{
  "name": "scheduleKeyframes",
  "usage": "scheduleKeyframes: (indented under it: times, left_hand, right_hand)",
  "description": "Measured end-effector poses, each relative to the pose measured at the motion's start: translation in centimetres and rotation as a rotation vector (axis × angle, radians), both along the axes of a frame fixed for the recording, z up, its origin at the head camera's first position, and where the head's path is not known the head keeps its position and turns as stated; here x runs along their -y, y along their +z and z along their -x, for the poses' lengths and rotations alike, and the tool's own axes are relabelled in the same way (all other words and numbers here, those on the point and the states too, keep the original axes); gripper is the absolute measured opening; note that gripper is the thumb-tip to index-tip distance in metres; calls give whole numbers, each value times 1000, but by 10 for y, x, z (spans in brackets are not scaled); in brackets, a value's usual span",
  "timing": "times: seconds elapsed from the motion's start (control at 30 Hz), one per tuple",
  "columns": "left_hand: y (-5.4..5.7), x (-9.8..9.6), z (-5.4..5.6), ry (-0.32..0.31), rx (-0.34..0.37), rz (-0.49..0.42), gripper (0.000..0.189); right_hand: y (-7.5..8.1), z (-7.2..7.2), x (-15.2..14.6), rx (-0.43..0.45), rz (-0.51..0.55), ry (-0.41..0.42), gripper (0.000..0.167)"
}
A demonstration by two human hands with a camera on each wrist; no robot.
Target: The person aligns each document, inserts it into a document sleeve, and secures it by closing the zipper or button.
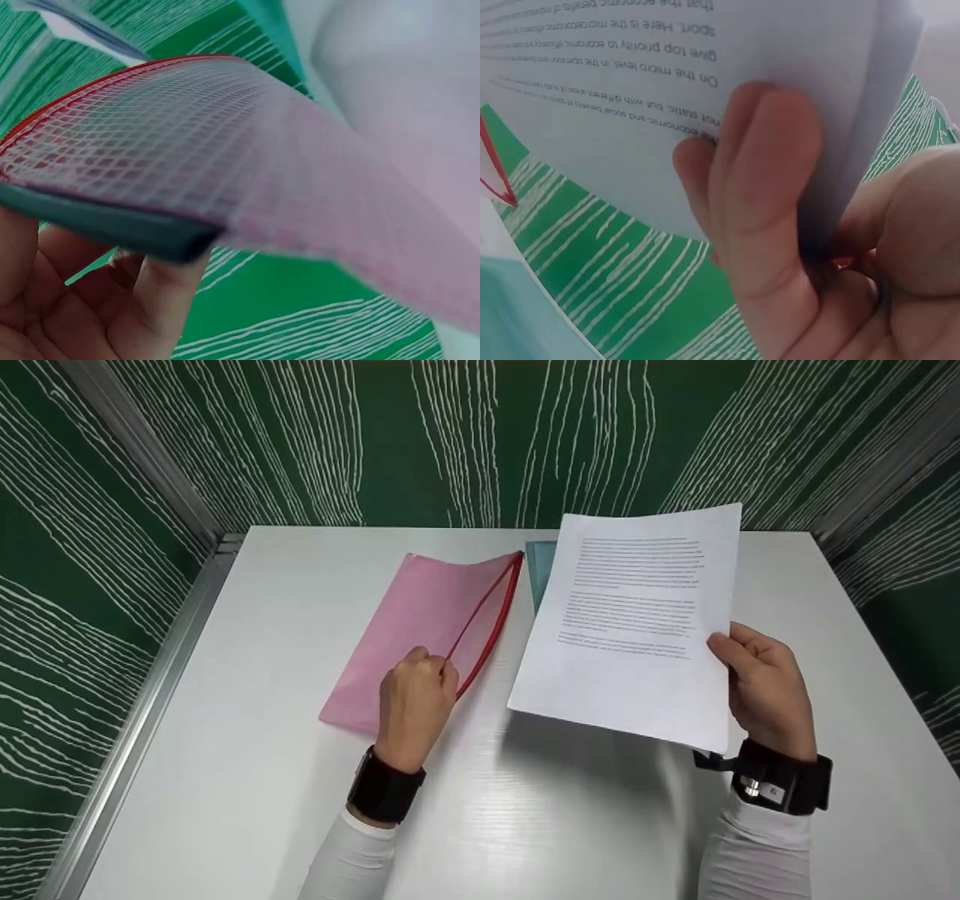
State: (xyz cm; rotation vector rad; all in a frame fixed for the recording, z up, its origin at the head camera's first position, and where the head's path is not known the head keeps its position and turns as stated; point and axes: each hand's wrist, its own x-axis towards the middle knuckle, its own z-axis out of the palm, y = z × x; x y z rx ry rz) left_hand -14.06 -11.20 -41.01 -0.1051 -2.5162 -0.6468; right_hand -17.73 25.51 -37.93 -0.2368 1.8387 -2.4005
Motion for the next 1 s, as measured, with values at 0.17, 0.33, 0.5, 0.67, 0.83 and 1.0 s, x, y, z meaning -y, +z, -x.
scheduleKeyframes:
  times: [0.17,0.33,0.5,0.67,0.83,1.0]
  left_hand:
    - [7,-1,2,20,-52,2,31]
    - [9,-3,2,17,-98,7,33]
    - [9,-5,1,17,-125,-11,36]
    - [9,-6,0,20,-152,-5,32]
    - [8,-8,-2,16,-176,55,32]
    - [7,-11,-5,7,-179,120,32]
  right_hand:
    - [2,-2,0,74,19,63,43]
    - [5,-2,3,137,51,154,41]
    - [7,0,7,208,39,233,39]
    - [8,2,11,237,-52,272,40]
    - [10,3,14,262,-110,262,36]
    - [13,2,18,301,-44,235,32]
